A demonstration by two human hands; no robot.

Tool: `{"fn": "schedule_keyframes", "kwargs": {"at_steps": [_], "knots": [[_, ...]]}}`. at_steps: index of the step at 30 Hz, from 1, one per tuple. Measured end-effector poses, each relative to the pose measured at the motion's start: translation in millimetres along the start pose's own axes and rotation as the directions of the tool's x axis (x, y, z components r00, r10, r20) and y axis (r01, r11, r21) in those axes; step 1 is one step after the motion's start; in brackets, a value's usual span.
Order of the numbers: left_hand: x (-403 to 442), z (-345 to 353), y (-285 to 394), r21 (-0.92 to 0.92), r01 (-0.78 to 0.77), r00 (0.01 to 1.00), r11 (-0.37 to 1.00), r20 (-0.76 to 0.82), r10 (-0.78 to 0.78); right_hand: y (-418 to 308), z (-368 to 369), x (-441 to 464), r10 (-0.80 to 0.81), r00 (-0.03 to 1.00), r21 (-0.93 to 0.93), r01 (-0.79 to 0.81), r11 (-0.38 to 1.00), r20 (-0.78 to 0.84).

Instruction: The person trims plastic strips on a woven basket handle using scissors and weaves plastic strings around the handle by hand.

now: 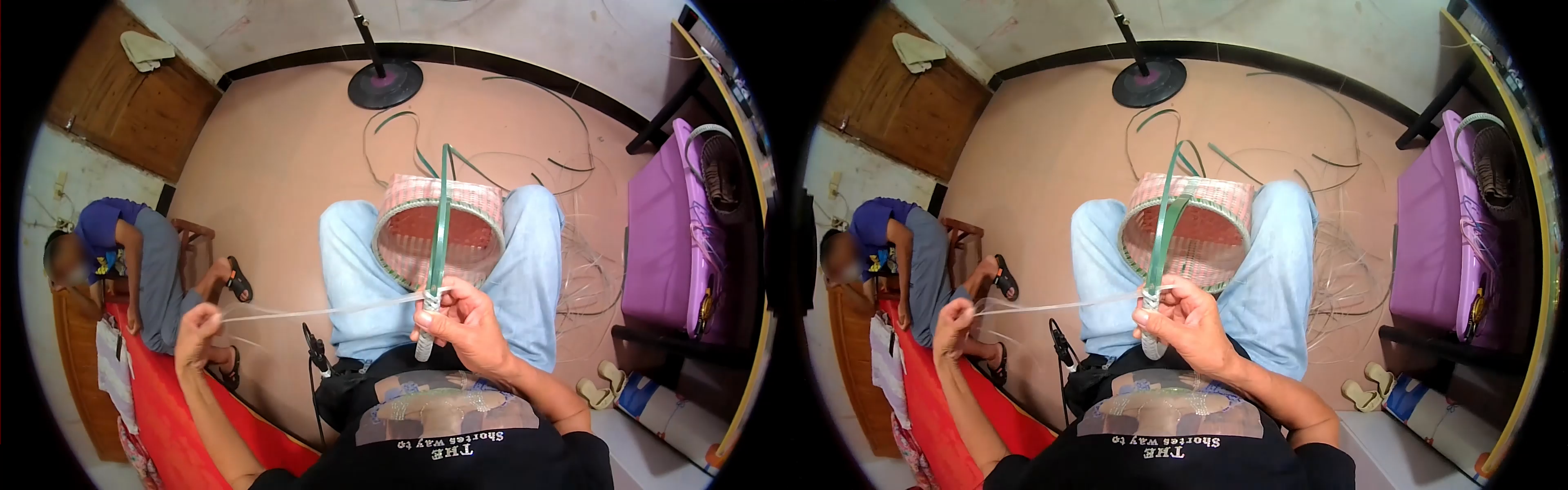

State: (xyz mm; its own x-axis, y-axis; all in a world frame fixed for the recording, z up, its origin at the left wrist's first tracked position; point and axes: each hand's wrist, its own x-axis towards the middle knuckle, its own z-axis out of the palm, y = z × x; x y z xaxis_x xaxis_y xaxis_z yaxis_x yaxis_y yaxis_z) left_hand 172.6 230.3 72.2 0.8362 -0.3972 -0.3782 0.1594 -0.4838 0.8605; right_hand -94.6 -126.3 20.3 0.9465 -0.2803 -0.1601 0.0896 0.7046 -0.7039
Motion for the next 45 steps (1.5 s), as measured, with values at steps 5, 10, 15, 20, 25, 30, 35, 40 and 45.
{"fn": "schedule_keyframes", "kwargs": {"at_steps": [5,10,15,20,25,30,35,40,45], "knots": [[-27.5,-112.5,-87.1,0.680,0.682,0.672,0.269,-0.728,0.138,-0.4,-1.9,0.3,0.017,1.000,-0.003,-0.017,1.000,0.007],[-18.2,-44.8,-33.0,0.942,0.242,0.802,0.230,-0.328,0.499,-0.3,0.2,0.0,0.034,0.999,-0.027,-0.034,0.999,-0.008],[-4.4,162.2,98.0,0.506,-0.685,0.693,0.524,0.234,0.682,-2.0,7.0,-1.0,0.034,0.998,-0.031,-0.035,0.999,-0.045],[1.8,257.9,99.5,-0.052,-0.429,0.707,0.902,0.602,0.371,-4.3,5.0,-3.3,0.045,0.997,-0.054,-0.048,0.997,-0.062],[-2.9,265.2,80.7,-0.328,0.126,0.774,0.936,0.623,0.115,2.6,7.5,-2.3,-0.035,0.997,0.002,0.036,0.999,-0.072],[-13.2,265.1,66.2,-0.551,0.332,0.800,0.765,0.595,0.082,1.9,6.0,-2.9,-0.055,0.994,-0.071,0.048,0.996,-0.097],[-15.5,267.2,59.9,-0.590,0.395,0.789,0.705,0.611,0.069,-12.4,2.2,-1.9,0.136,0.988,-0.025,-0.138,0.990,-0.080],[-21.1,272.4,57.9,-0.648,0.405,0.810,0.644,0.581,0.075,-7.2,3.0,0.3,0.083,0.991,-0.085,-0.092,0.992,-0.104],[-26.4,271.2,58.3,-0.671,0.339,0.840,0.659,0.531,0.109,-1.1,4.4,-0.1,0.031,0.981,-0.125,-0.055,0.991,-0.190]]}}
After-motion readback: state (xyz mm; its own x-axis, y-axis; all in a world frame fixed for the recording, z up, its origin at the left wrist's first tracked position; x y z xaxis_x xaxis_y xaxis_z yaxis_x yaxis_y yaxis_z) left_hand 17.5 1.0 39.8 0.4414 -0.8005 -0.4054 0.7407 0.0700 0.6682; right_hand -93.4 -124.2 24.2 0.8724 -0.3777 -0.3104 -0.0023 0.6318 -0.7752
